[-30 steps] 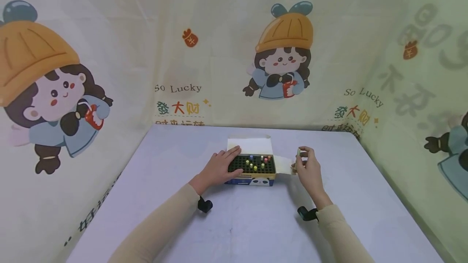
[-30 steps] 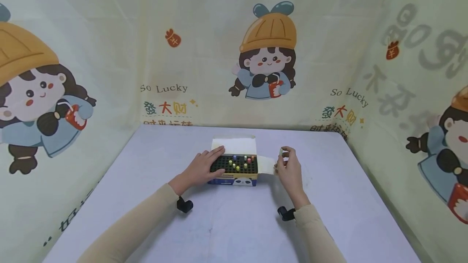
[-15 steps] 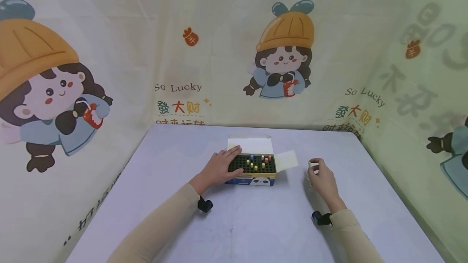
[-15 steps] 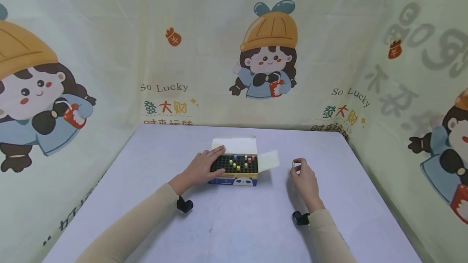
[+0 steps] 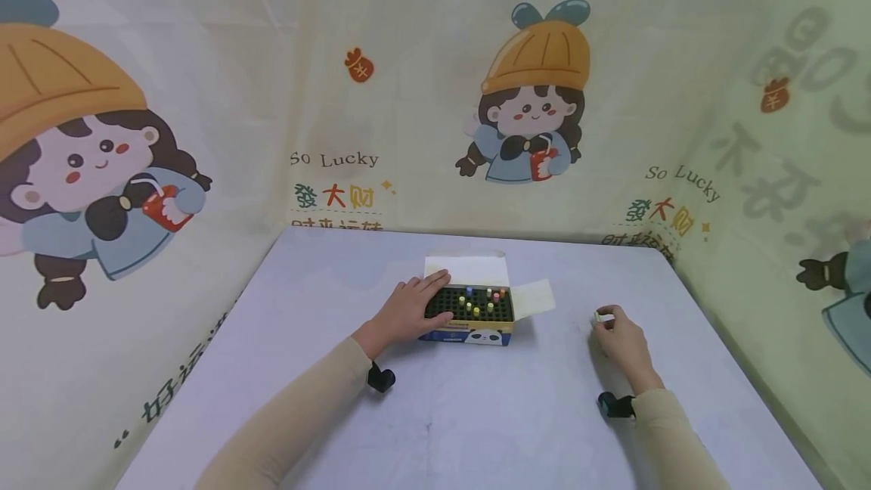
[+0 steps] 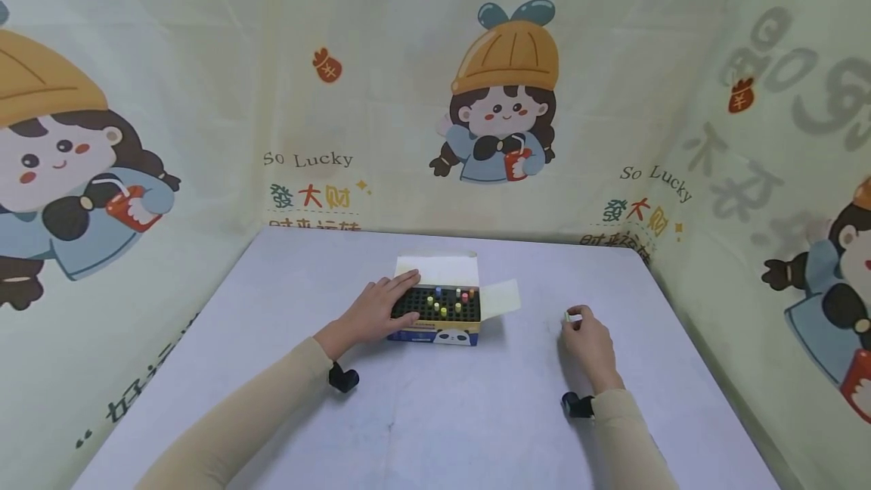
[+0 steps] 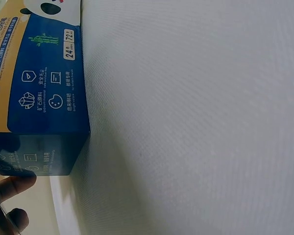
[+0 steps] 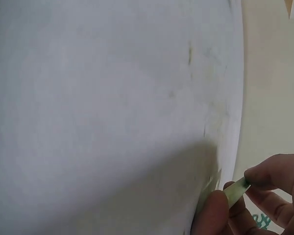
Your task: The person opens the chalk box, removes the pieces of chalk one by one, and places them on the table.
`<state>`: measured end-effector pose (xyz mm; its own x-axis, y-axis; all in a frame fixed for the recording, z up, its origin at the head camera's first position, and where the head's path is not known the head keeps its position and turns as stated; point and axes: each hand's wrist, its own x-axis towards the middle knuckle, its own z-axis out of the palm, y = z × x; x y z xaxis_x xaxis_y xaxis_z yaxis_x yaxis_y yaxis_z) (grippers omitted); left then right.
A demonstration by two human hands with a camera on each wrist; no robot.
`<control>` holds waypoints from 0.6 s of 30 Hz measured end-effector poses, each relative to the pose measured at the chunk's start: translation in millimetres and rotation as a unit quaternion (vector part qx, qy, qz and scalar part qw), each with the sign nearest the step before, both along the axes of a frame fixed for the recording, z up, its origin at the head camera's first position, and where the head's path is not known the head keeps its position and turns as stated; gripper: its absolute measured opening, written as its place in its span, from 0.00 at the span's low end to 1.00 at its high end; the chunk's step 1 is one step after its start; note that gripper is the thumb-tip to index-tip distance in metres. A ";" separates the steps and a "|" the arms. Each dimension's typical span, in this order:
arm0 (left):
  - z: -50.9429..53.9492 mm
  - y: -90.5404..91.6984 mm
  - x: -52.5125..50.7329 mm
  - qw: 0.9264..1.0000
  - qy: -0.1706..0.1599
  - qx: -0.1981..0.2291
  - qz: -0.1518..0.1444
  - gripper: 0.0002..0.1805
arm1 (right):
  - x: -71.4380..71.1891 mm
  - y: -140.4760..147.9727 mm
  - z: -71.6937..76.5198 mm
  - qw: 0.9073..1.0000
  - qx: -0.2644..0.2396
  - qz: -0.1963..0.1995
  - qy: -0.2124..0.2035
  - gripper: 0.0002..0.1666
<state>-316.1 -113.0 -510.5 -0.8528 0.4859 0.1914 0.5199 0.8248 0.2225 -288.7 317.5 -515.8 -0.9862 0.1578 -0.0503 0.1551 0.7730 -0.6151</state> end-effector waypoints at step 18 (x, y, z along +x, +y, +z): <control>0.7 -1.0 1.5 1.000 -0.010 0.012 -0.005 0.45 | -3.1 23.2 -0.1 1.000 0.002 0.003 -0.019 0.26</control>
<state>-314.7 -114.0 -509.8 -0.8515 0.4904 0.1857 0.5237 0.8133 0.2536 -291.8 340.8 -515.9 -0.9846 0.1519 -0.0862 0.1729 0.7769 -0.6055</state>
